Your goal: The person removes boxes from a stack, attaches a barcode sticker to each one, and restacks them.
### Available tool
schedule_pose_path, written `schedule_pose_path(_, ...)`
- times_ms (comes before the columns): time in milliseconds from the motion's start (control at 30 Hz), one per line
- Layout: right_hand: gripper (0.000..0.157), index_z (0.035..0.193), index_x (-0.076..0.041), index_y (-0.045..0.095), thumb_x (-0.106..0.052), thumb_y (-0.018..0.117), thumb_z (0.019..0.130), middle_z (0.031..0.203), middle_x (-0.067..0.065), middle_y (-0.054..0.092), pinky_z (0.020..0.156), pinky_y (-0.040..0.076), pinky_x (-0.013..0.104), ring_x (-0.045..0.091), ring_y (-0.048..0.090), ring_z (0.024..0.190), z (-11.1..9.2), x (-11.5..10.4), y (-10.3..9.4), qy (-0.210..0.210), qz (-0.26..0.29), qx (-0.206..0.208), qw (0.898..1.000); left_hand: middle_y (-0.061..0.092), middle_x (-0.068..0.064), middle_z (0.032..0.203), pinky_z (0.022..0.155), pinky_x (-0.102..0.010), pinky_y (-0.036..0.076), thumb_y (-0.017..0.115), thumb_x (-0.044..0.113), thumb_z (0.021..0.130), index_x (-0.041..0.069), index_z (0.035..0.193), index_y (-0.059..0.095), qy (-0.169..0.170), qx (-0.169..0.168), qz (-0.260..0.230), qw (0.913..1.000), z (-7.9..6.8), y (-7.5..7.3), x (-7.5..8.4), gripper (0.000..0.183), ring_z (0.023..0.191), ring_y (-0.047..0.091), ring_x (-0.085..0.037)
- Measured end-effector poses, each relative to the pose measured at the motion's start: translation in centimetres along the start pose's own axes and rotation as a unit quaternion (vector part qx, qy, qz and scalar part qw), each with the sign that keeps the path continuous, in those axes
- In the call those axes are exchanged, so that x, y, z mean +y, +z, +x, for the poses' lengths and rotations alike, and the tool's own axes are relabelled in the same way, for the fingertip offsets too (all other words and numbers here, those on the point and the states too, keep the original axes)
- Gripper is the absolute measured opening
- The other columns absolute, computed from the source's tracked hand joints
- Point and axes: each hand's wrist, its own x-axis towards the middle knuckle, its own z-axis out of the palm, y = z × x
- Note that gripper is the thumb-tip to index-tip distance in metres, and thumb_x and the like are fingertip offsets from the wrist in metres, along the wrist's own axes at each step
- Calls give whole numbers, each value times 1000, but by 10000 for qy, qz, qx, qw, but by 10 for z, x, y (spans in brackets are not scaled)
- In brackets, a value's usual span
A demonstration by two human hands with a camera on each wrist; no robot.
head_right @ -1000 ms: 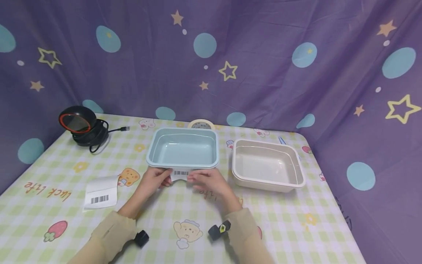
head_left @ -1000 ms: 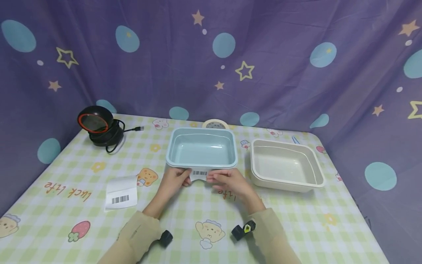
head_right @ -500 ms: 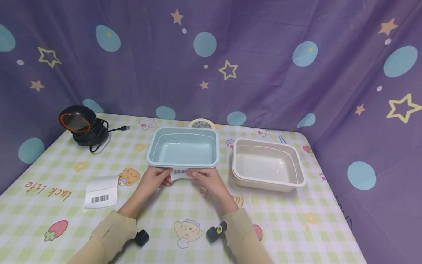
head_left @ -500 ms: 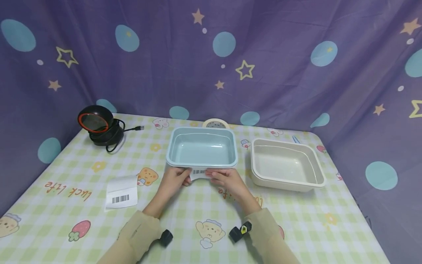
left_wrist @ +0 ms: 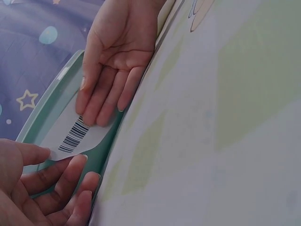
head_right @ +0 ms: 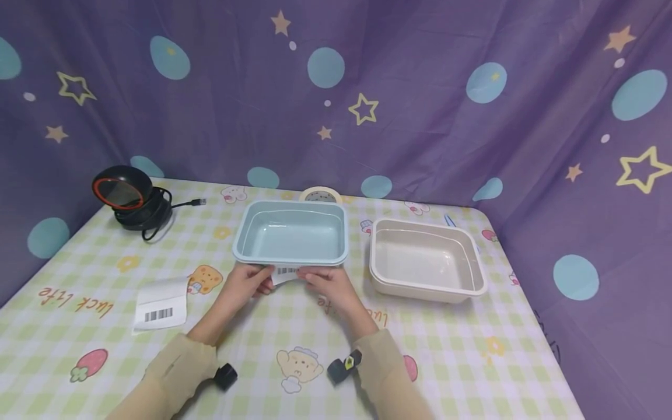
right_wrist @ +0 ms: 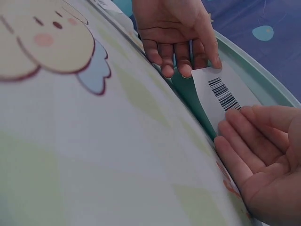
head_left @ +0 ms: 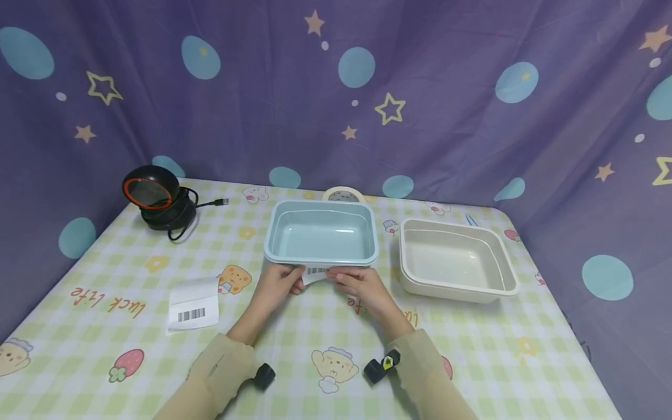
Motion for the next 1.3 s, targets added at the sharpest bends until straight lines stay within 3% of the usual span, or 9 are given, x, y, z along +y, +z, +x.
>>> schedule_pose_path(433, 32, 121, 13, 58, -2, 58, 93, 124, 29, 61, 97, 53, 36, 37, 60, 120, 2, 1, 2, 194, -37, 114, 9997, 69, -10, 65, 55, -26, 56, 58, 18, 96, -8, 78, 68, -149, 32, 72, 9999, 1, -3, -3, 33, 53, 61, -10)
schedule_pose_path(700, 31, 120, 14, 59, -1, 58, 93, 123, 28, 62, 95, 55, 35, 36, 60, 120, 2, 0, 3, 378, 96, 235, 9990, 69, -7, 64, 53, -22, 53, 59, 22, 96, -7, 81, 68, -439, 12, 39, 9990, 1, -6, -4, 34, 53, 60, -8)
schedule_pose_path(933, 31, 121, 14, 58, -1, 58, 93, 124, 28, 61, 94, 55, 34, 36, 60, 120, 2, 1, 2, 438, 95, 210, 9988, 60, 1, 54, 49, -19, 49, 57, 24, 97, -5, 80, 67, -633, -131, -36, 9979, 0, -7, -3, 35, 49, 55, -8)
schedule_pose_path(1067, 31, 120, 14, 59, -1, 58, 93, 125, 28, 61, 94, 55, 34, 36, 60, 120, 2, 1, 2, 458, 99, 206, 9987, 64, -6, 60, 52, -22, 51, 58, 18, 97, -8, 89, 68, -134, -529, 8, 9985, 0, -5, -3, 28, 54, 59, -10)
schedule_pose_path(1200, 31, 119, 14, 59, -2, 59, 93, 124, 28, 62, 95, 55, 34, 35, 60, 120, 1, 0, 2, 471, 79, 221, 9986, 70, -20, 85, 64, -27, 59, 58, 14, 97, -10, 106, 65, 458, -1121, -116, 9926, 1, -3, -5, 27, 73, 68, -18)
schedule_pose_path(1300, 30, 119, 14, 60, -2, 59, 93, 124, 28, 62, 95, 55, 34, 35, 60, 120, 1, 0, 1, 459, 26, 237, 9987, 68, -26, 107, 79, -33, 60, 57, 14, 98, -10, 117, 60, 635, -1487, -379, 9861, 1, -2, -6, 32, 96, 68, -30)
